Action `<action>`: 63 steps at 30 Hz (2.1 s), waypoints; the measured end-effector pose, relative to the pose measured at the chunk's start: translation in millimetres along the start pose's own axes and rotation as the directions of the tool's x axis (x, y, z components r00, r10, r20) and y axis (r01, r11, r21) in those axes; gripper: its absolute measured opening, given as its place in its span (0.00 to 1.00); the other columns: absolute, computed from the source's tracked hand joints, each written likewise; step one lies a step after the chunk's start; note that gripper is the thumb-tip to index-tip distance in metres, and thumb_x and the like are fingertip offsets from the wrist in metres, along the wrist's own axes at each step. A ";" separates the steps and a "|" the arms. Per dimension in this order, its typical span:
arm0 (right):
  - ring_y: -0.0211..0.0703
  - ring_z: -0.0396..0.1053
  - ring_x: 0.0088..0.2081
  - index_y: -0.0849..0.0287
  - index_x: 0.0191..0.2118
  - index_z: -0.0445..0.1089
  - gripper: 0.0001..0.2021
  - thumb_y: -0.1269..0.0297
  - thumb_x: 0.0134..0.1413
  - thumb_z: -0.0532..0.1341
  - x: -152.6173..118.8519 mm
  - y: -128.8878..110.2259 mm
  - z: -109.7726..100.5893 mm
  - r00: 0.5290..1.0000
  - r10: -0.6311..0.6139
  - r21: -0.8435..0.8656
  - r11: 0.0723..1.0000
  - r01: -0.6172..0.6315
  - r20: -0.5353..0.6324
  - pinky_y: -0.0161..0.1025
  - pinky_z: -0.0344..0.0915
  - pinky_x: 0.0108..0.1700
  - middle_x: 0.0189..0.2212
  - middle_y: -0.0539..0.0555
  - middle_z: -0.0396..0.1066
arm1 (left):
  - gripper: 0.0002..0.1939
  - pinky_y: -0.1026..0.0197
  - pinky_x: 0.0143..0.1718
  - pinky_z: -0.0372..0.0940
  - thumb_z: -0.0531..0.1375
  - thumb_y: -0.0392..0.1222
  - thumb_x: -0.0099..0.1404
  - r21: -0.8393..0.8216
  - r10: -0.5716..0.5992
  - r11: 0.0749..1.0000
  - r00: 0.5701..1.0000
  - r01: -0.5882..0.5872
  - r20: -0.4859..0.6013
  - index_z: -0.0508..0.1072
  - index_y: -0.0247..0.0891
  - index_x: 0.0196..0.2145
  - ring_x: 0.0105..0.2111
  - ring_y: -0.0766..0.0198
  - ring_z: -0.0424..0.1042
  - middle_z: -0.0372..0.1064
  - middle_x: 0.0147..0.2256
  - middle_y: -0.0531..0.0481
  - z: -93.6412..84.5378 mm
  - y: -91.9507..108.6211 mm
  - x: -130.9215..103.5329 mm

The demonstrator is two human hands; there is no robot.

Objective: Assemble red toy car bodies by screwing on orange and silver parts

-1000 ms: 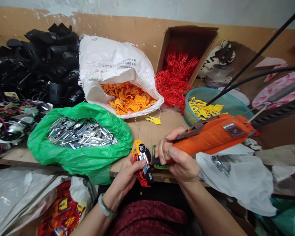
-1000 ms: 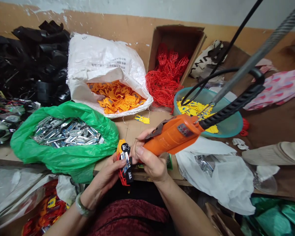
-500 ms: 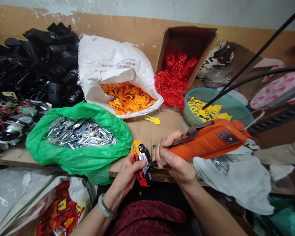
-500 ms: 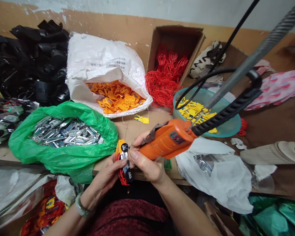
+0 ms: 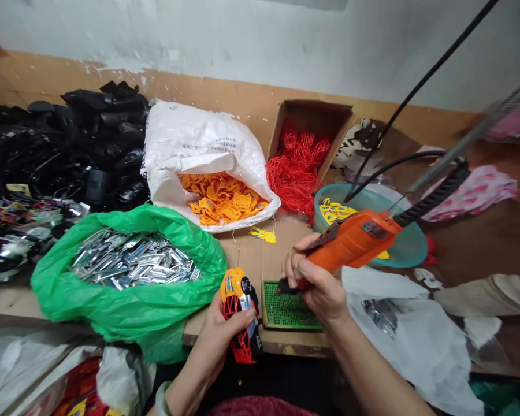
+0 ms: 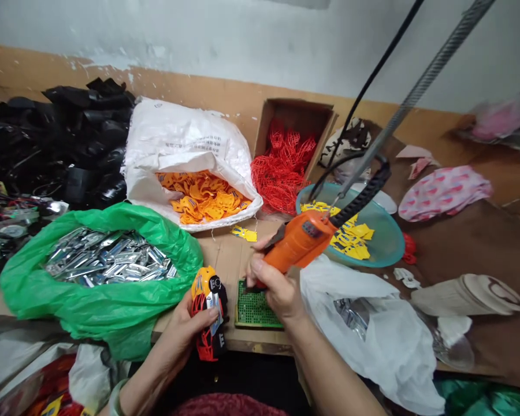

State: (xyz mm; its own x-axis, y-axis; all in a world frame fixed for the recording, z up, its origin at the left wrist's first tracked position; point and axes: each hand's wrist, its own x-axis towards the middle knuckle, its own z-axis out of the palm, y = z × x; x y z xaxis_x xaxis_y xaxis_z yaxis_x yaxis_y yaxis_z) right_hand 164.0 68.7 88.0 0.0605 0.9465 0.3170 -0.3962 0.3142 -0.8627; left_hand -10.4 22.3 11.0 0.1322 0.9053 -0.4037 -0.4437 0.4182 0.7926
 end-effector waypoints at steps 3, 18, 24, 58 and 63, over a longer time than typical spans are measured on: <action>0.41 0.71 0.30 0.56 0.46 0.68 0.16 0.60 0.53 0.68 17.5 -4.5 -20.3 0.989 -0.064 -0.284 0.959 0.023 -0.136 0.42 0.70 0.37 0.30 0.48 0.70 | 0.30 0.65 0.30 0.63 0.76 0.44 0.46 -0.010 0.027 1.000 1.000 -0.027 0.012 0.74 0.39 0.46 0.28 0.65 0.68 0.73 0.31 0.53 -4.2 4.0 -2.4; 0.58 0.65 0.51 0.62 0.43 0.74 0.10 0.66 0.54 0.65 69.3 87.9 -70.3 0.969 0.240 -0.992 0.124 0.037 0.066 0.52 0.61 0.56 0.45 0.65 0.72 | 0.27 0.60 0.41 0.72 0.73 0.51 0.55 -0.298 -0.205 0.937 0.977 0.181 -0.053 0.79 0.44 0.51 0.37 0.56 0.80 0.81 0.37 0.47 -11.9 9.8 -9.0; 0.53 0.68 0.48 0.60 0.35 0.75 0.04 0.71 0.55 0.62 83.3 93.7 -67.8 0.954 0.286 -0.973 0.229 0.020 0.087 0.47 0.61 0.55 0.40 0.62 0.74 | 0.25 0.59 0.34 0.74 0.76 0.48 0.50 -0.334 -0.224 0.922 0.974 0.198 -0.042 0.81 0.37 0.44 0.30 0.56 0.80 0.80 0.30 0.46 -14.7 16.4 -10.7; 0.46 0.76 0.44 0.53 0.46 0.81 0.21 0.61 0.43 0.76 -56.2 41.2 -6.0 0.903 0.431 -0.237 0.876 -0.420 -0.008 0.41 0.75 0.48 0.43 0.56 0.76 | 0.23 0.59 0.43 0.72 0.75 0.38 0.53 -0.314 -0.045 0.945 0.986 0.094 0.159 0.74 0.37 0.45 0.39 0.58 0.79 0.80 0.40 0.45 -16.7 19.2 -6.8; 0.44 0.75 0.40 0.54 0.46 0.82 0.21 0.62 0.42 0.76 -56.1 43.9 -11.2 0.922 0.387 -0.332 0.867 -0.372 -0.021 0.38 0.75 0.42 0.38 0.55 0.76 | 0.24 0.61 0.39 0.73 0.75 0.38 0.51 -0.279 -0.039 0.957 0.992 0.072 0.123 0.74 0.37 0.44 0.36 0.59 0.79 0.80 0.39 0.46 -18.9 19.1 -10.3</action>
State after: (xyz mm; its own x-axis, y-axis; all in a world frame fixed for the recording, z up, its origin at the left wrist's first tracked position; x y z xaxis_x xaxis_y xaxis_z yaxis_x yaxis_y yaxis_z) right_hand 153.5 30.2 27.9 -0.0780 0.9957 -0.0504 -0.0614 -0.0553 -0.9966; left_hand -37.0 19.6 21.6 0.2573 0.8906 -0.3750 -0.6628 0.4450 0.6022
